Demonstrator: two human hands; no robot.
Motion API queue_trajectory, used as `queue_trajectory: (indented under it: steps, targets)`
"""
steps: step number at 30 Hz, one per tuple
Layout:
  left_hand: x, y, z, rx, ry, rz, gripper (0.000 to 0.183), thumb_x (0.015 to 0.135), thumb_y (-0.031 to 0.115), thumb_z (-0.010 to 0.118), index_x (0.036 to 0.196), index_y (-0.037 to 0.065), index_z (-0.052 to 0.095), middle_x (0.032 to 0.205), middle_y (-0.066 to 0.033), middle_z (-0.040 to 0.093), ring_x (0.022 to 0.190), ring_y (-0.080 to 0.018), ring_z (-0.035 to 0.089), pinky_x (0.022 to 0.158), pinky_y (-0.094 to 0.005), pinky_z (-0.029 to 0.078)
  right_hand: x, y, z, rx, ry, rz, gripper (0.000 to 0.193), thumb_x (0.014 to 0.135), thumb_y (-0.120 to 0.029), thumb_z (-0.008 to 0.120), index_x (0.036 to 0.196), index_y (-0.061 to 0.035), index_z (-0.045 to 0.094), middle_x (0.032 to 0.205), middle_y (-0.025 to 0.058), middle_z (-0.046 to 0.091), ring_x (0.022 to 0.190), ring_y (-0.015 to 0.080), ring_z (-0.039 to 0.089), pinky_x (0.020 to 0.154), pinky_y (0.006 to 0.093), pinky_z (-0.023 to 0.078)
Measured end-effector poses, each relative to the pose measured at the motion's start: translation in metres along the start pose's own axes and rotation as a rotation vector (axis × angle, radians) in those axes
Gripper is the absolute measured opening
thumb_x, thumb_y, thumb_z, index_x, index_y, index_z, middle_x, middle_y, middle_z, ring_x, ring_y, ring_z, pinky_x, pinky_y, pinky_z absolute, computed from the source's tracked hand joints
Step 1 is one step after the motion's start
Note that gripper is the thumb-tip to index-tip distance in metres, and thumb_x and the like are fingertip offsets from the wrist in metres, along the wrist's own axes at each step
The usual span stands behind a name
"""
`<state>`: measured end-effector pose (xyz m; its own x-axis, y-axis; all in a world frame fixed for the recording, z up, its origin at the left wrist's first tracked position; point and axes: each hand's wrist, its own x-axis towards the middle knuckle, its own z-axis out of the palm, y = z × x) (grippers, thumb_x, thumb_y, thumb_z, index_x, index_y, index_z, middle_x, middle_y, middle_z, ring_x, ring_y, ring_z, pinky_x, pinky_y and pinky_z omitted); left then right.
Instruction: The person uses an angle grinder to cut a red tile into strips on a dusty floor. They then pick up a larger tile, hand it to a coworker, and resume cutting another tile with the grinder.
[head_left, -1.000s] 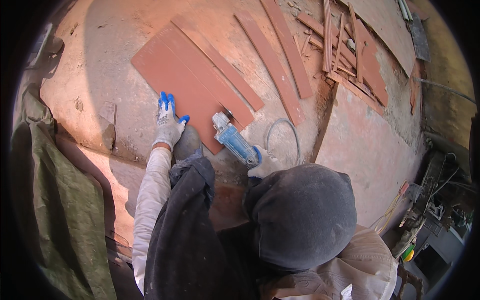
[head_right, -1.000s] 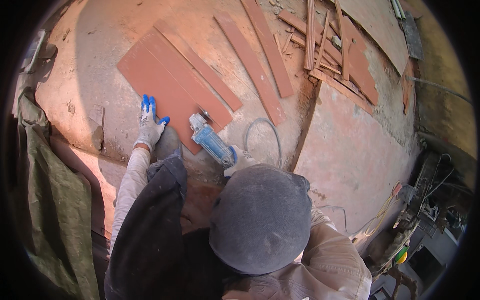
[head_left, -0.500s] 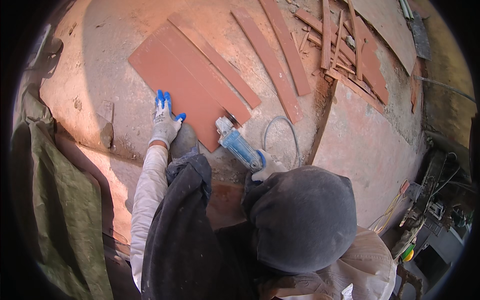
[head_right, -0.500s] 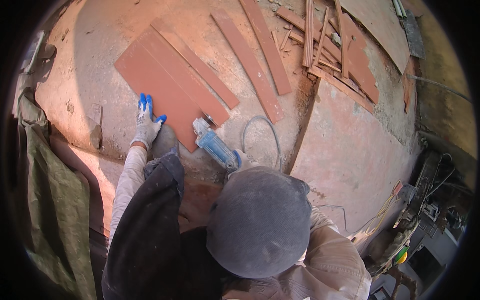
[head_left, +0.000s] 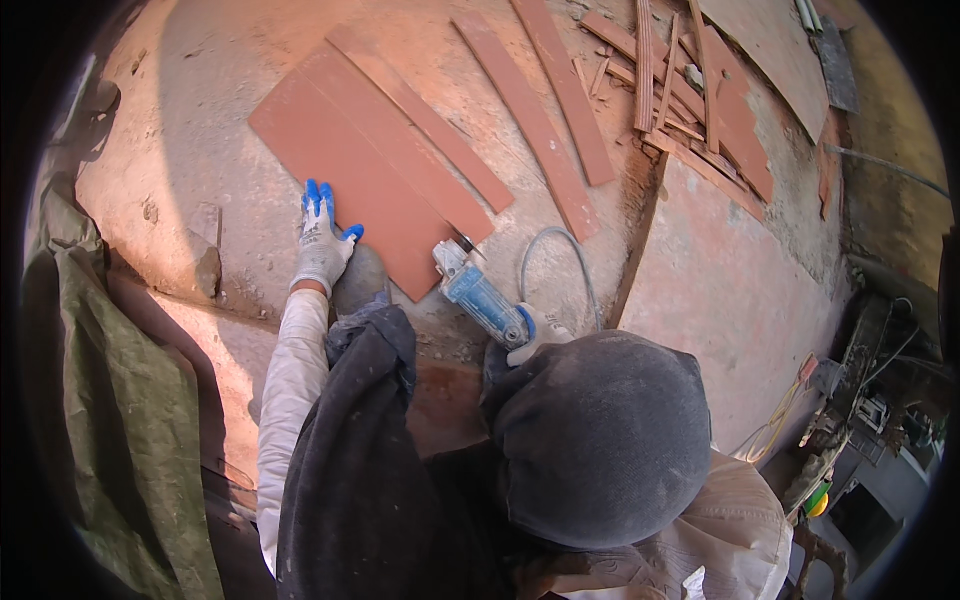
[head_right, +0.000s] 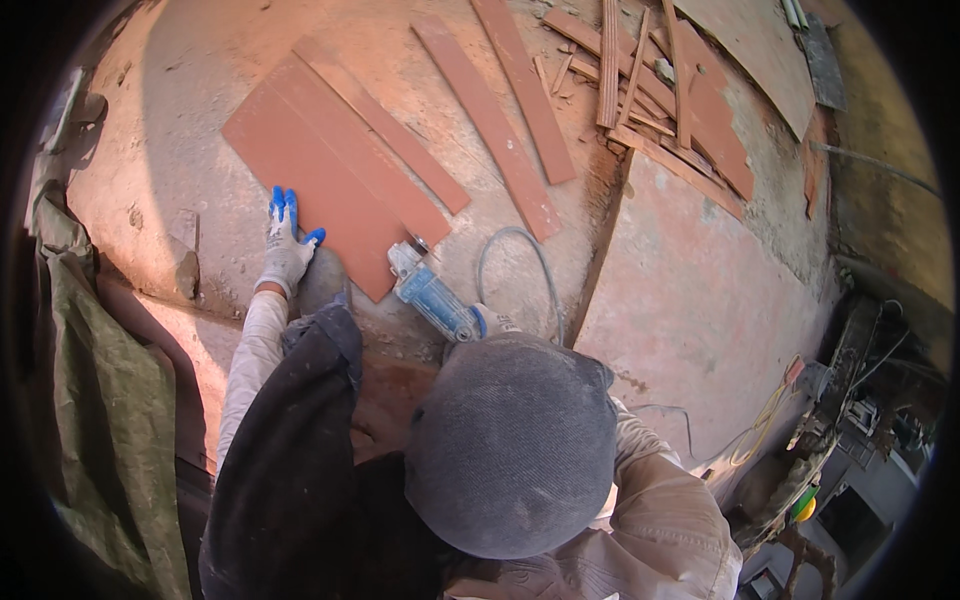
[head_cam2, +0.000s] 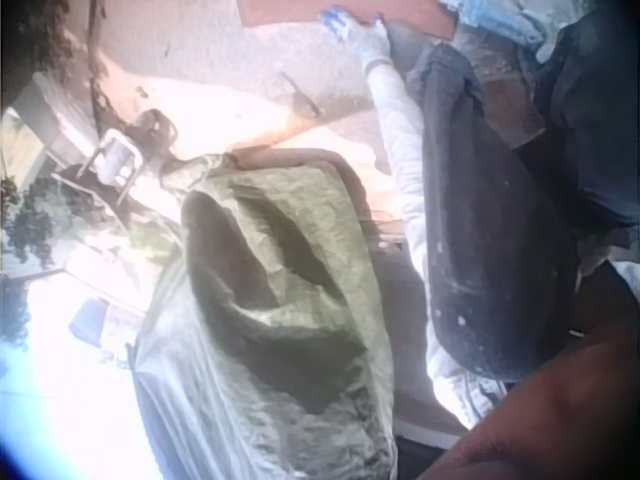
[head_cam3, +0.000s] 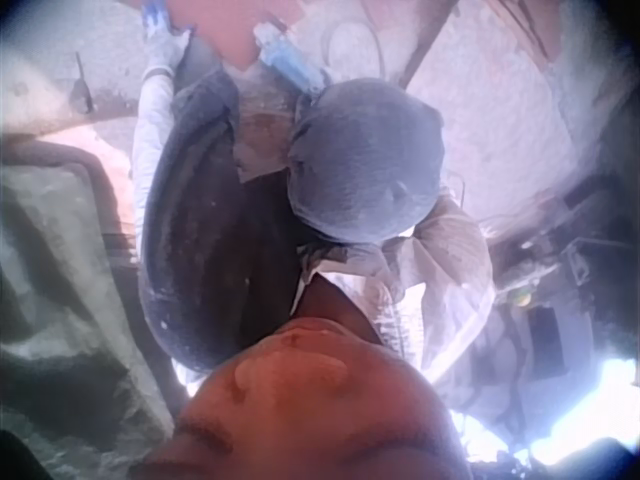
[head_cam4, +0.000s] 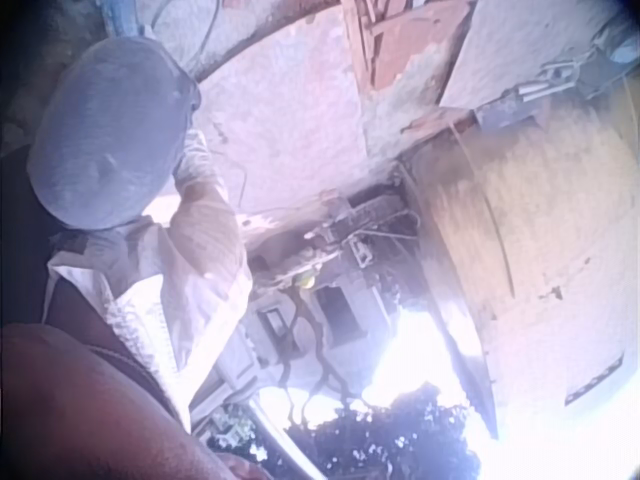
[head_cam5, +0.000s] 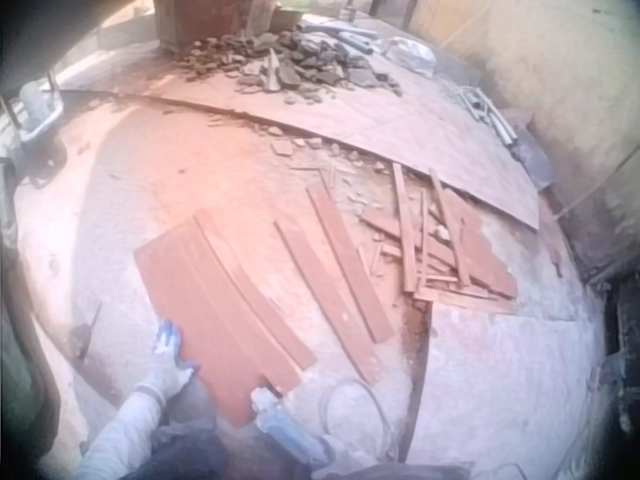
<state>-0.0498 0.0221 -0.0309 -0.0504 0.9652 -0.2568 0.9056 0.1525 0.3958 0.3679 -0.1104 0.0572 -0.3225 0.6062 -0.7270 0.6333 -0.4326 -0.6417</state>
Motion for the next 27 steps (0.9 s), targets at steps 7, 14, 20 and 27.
queue_trajectory:
  steps: [7, 14, 20, 27]
  targets:
    - [0.0, -0.004, 0.001, -0.017, 0.02, 0.029, 0.113, 0.089, 0.025, 0.088, 0.176, 0.009, 0.017, 0.184, -0.0185, 0.006, 0.168, -0.0422, 0.015, 0.137, -0.0481, 0.022, -0.014, -0.022, 0.0, -0.035, 0.072, 0.12, 0.064, 0.073, -0.021, 0.084, 0.133, -0.0107, 0.066, 0.115, 0.0179, 0.076, 0.118, 0.0383, 0.072, 0.1, 0.0437, 0.055]
    - [0.0, -0.005, 0.002, -0.028, 0.023, 0.041, 0.113, 0.089, 0.024, 0.088, 0.176, 0.009, 0.017, 0.184, -0.0184, 0.006, 0.168, -0.042, 0.015, 0.136, -0.048, 0.023, -0.016, -0.023, 0.009, -0.143, 0.125, 0.192, 0.057, 0.076, -0.02, 0.08, 0.132, -0.0146, 0.068, 0.116, 0.0175, 0.076, 0.12, 0.0394, 0.071, 0.101, 0.0456, 0.054]
    - [0.002, -0.004, 0.002, -0.012, 0.008, 0.016, 0.112, 0.09, 0.026, 0.087, 0.176, 0.01, 0.017, 0.184, -0.0179, 0.005, 0.168, -0.0417, 0.015, 0.136, -0.0481, 0.022, -0.029, -0.049, 0.004, 0.013, 0.112, 0.246, 0.048, 0.082, -0.02, 0.078, 0.129, -0.016, 0.069, 0.118, 0.0164, 0.076, 0.12, 0.0409, 0.071, 0.099, 0.0472, 0.055]
    - [0.002, -0.002, 0.001, -0.01, 0.002, 0.008, 0.111, 0.091, 0.026, 0.087, 0.176, 0.01, 0.017, 0.184, -0.0186, 0.005, 0.168, -0.0416, 0.015, 0.136, -0.0482, 0.022, -0.036, -0.053, 0.02, 0.227, 0.255, 0.268, 0.046, 0.085, -0.019, 0.077, 0.131, -0.0158, 0.069, 0.118, 0.0163, 0.076, 0.119, 0.0404, 0.071, 0.098, 0.047, 0.055]
